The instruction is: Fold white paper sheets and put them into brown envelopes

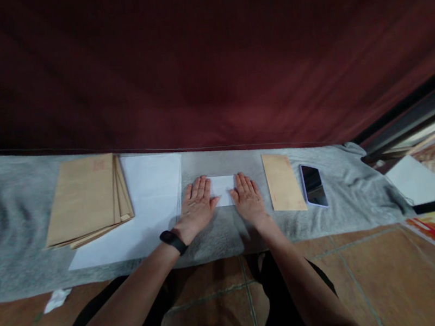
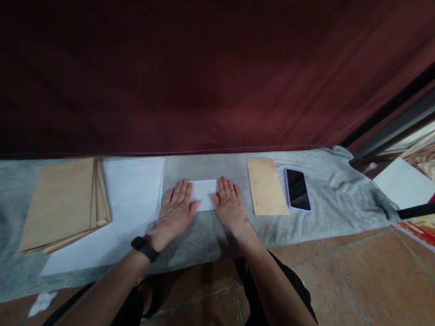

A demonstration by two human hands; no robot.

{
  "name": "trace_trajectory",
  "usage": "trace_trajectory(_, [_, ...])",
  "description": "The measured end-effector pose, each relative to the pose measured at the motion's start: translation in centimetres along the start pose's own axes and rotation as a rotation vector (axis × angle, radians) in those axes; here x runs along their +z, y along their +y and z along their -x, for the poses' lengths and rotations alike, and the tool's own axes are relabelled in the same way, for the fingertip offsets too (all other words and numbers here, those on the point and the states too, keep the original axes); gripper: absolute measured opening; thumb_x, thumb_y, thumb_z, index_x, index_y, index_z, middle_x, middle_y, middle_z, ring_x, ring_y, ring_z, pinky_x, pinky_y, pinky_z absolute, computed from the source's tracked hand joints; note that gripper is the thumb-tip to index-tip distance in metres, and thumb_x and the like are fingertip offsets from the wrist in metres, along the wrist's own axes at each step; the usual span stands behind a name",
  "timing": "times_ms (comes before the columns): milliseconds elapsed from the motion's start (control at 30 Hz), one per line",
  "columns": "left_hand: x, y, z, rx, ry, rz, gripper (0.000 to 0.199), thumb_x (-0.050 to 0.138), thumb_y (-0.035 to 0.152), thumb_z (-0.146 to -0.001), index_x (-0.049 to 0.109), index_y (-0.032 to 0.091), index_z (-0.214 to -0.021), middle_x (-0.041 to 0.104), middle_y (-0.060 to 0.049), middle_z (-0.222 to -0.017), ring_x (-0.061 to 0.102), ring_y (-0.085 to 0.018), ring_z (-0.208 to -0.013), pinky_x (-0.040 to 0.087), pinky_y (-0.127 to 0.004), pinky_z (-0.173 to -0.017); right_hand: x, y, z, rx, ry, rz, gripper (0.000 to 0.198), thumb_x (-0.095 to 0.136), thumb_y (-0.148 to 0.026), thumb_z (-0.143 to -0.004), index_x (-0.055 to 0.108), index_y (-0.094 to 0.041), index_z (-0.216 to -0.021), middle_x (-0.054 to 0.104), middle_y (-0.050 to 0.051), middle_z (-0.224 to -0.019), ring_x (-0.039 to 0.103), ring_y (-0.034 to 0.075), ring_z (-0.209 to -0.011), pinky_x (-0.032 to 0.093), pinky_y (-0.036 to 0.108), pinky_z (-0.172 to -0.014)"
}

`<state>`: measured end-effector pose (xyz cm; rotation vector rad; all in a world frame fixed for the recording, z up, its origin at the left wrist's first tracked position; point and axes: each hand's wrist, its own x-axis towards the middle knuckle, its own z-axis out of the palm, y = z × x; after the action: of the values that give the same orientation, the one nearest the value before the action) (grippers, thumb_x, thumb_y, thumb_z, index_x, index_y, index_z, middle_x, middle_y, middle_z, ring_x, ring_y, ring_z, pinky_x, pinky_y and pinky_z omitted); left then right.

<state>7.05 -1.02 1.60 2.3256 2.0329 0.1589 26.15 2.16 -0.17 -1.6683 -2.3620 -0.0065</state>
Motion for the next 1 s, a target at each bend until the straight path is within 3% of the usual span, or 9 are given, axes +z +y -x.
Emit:
trace_trajectory(333, [0.0, -0.2, 0.3, -0.061, 0.008, -0.007, 0.067, 0.028, 0.042, -0.103, 0.027, 0.004, -0.158, 0.028, -0.018, -0.165, 0.019, -0.028, -0.156, 0.014, -0.049, -0.126, -0.4, 1.4, 0.5, 0.046, -0.011, 0.041, 0.056, 0.028, -0.037, -0.108, 0.036, -0.008, -0.156, 0.036, 0.015, -0.161, 0.034, 0.028, -0.149, 0.026, 0.046, -0.122])
trace_trajectory(533, [0.1, -0.2, 0.4, -0.042, 0.043, -0.005, 0.066, 0.028, 0.042, -0.103, 0.031, 0.002, -0.155, 0.029, -0.02, -0.164, 0.022, -0.029, -0.155, 0.017, -0.05, -0.125, -1.7, 1.5, 0.6, 0.077, 0.003, -0.005, 0.06, 0.032, -0.035, -0.106, 0.03, -0.004, -0.157, 0.03, 0.02, -0.163, 0.028, 0.031, -0.152, 0.025, 0.051, -0.122])
trace_trajectory(700, [-0.1, -0.2, 0.6, -0.035, 0.046, 0.01, 0.065, 0.029, 0.039, -0.102, 0.03, 0.003, -0.156, 0.027, -0.019, -0.165, 0.021, -0.029, -0.155, 0.016, -0.049, -0.126, -2.5, -0.4, 1.6, -0.095, -0.033, -0.141, 0.061, 0.03, -0.035, -0.107, 0.021, -0.01, -0.161, 0.026, 0.015, -0.166, 0.023, 0.026, -0.155, 0.024, 0.051, -0.124])
trace_trajectory(833, [-0.2, -0.2, 0.6, -0.044, 0.037, 0.01, 0.064, 0.029, 0.039, -0.102, 0.03, 0.004, -0.156, 0.027, -0.018, -0.165, 0.019, -0.029, -0.155, 0.016, -0.048, -0.126, -2.2, -1.9, 3.0, -0.29, -0.146, -0.175, 0.06, 0.033, -0.041, -0.107, 0.028, -0.013, -0.16, 0.026, 0.011, -0.166, 0.023, 0.022, -0.155, 0.022, 0.045, -0.126])
trace_trajectory(1000, [-0.1, -0.2, 0.6, -0.034, 0.046, 0.013, 0.065, 0.03, 0.039, -0.102, 0.03, 0.002, -0.155, 0.027, -0.02, -0.165, 0.021, -0.03, -0.155, 0.016, -0.05, -0.125, -2.1, -1.5, 3.6, -0.329, -0.167, -0.118, 0.063, 0.038, -0.044, -0.106, 0.03, -0.01, -0.158, 0.027, 0.012, -0.166, 0.024, 0.023, -0.154, 0.021, 0.044, -0.127])
